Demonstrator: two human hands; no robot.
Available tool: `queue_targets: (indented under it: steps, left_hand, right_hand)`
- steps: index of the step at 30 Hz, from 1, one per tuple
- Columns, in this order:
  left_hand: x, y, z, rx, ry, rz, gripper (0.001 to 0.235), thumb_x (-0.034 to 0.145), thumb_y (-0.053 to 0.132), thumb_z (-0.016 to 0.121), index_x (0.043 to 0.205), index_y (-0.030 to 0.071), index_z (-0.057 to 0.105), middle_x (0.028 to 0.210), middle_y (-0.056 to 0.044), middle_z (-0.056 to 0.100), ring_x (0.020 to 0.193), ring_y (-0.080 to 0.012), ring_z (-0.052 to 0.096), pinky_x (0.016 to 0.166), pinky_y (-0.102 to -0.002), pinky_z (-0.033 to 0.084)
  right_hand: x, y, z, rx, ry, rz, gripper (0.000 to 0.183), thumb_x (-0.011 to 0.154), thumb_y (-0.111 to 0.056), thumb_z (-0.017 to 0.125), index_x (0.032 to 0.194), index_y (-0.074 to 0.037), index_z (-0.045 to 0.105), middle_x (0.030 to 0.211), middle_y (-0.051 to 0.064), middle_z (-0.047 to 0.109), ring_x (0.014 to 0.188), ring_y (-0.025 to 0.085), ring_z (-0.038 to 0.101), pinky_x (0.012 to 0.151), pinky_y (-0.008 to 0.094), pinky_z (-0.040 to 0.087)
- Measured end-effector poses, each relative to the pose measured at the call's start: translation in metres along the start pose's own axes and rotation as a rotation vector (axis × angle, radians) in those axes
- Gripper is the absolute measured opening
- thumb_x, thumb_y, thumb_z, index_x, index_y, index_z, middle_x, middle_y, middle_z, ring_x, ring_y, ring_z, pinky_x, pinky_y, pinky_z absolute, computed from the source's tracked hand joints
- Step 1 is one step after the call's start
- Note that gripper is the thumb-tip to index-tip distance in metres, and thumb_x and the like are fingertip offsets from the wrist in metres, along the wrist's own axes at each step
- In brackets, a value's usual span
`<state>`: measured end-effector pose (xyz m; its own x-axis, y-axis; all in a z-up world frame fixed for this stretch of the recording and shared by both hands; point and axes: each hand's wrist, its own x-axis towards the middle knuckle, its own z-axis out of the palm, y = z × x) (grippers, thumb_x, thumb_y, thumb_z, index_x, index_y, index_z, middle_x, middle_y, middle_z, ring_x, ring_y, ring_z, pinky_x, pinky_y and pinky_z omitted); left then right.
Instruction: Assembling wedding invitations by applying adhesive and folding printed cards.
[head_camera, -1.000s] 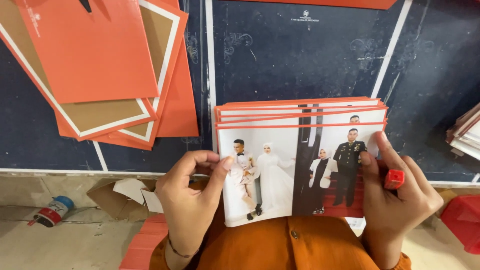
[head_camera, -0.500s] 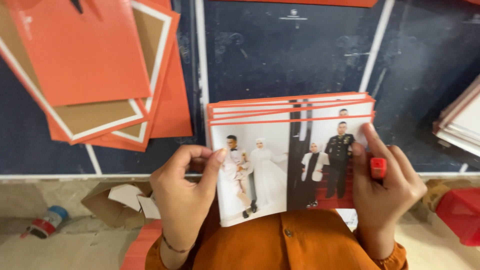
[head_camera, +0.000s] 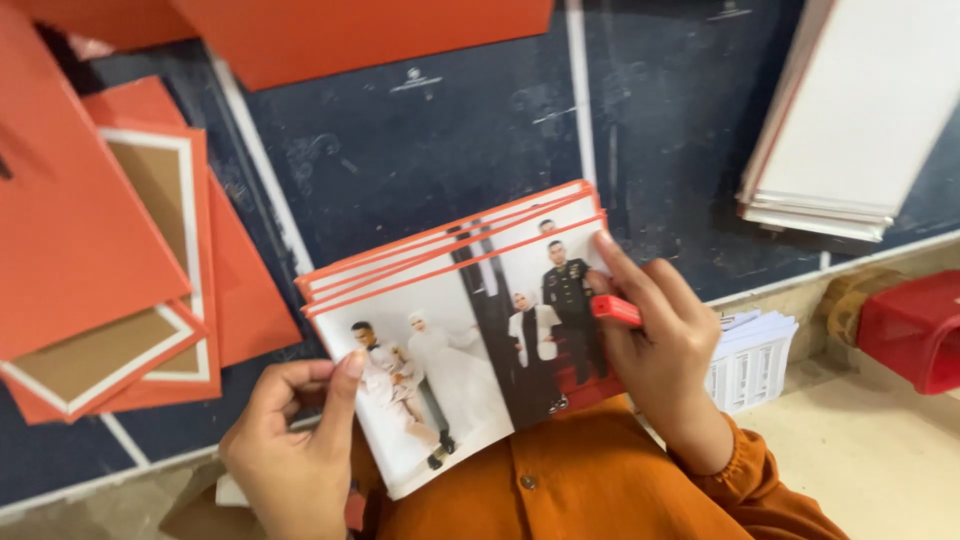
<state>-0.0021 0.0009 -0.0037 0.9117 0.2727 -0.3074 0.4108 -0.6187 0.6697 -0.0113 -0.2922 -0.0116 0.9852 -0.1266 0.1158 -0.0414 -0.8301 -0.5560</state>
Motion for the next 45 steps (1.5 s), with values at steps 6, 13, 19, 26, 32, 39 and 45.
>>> queue_targets:
  steps: [6,13,19,26,32,39,45]
  left_hand:
    - [-0.003,-0.003,0.007,0.086,0.054,-0.035,0.029,0.097,0.028,0.094,0.091,0.006,0.075,0.072,-0.005,0.070,0.067,-0.0113,0.066,0.073,-0.027,0.051]
    - [-0.019,-0.010,0.014,0.173,0.119,0.191,0.033,0.102,0.027,0.088,0.113,0.001,0.071,0.093,-0.008,0.070,0.077,-0.0198,0.066,0.081,-0.036,0.056]
    - [-0.027,-0.004,0.022,0.198,0.143,0.197,0.059,0.088,0.037,0.100,0.119,0.000,0.066,0.099,-0.012,0.066,0.076,-0.0226,0.062,0.074,-0.038,0.053]
    - [-0.029,-0.006,0.023,0.200,0.198,0.368,0.059,0.097,0.032,0.101,0.123,-0.003,0.062,0.109,-0.016,0.069,0.074,-0.0263,0.063,0.070,-0.043,0.052]
    - [-0.030,-0.011,0.023,0.215,0.189,0.414,0.062,0.101,0.037,0.103,0.125,-0.002,0.061,0.108,-0.014,0.067,0.071,-0.0236,0.062,0.073,-0.044,0.052]
    - [-0.027,-0.017,0.022,0.188,0.181,0.467,0.062,0.102,0.034,0.103,0.124,-0.003,0.058,0.116,-0.015,0.070,0.076,-0.0251,0.063,0.075,-0.045,0.052]
    - [-0.026,-0.019,0.022,0.209,0.181,0.465,0.063,0.104,0.037,0.105,0.124,-0.001,0.060,0.103,-0.012,0.067,0.069,-0.0215,0.061,0.076,-0.045,0.052]
  right_hand:
    - [-0.005,0.009,0.004,-0.025,0.012,-0.003,0.034,0.112,-0.006,0.072,0.146,-0.008,0.071,0.086,0.001,0.045,0.067,0.015,0.048,0.065,0.028,0.046]
    - [-0.013,0.014,0.001,-0.134,-0.029,-0.025,0.054,0.106,-0.005,0.069,0.159,-0.011,0.058,0.092,0.003,0.053,0.064,0.021,0.050,0.058,0.035,0.046]
    - [-0.001,0.012,-0.038,0.412,-0.176,0.419,0.051,0.102,-0.018,0.075,0.151,-0.011,0.065,0.086,0.002,0.060,0.067,0.010,0.050,0.061,0.023,0.046]
    - [-0.001,0.030,-0.046,0.956,-0.312,0.641,0.024,0.100,-0.011,0.076,0.122,0.000,0.076,0.099,0.005,0.081,0.049,0.000,0.052,0.041,0.013,0.040]
    - [-0.001,0.033,-0.056,0.615,-0.491,0.626,0.013,0.097,-0.013,0.085,0.103,-0.004,0.078,0.068,0.002,0.066,0.050,0.005,0.043,0.042,0.020,0.033]
    - [-0.015,0.040,-0.062,0.406,-0.570,0.586,0.015,0.091,-0.019,0.093,0.089,-0.009,0.082,0.071,0.000,0.074,0.054,0.006,0.046,0.050,0.023,0.035]
    - [-0.022,0.041,-0.059,0.339,-0.535,0.588,0.020,0.091,-0.021,0.096,0.086,-0.011,0.080,0.072,-0.005,0.067,0.065,0.004,0.053,0.060,0.022,0.042]
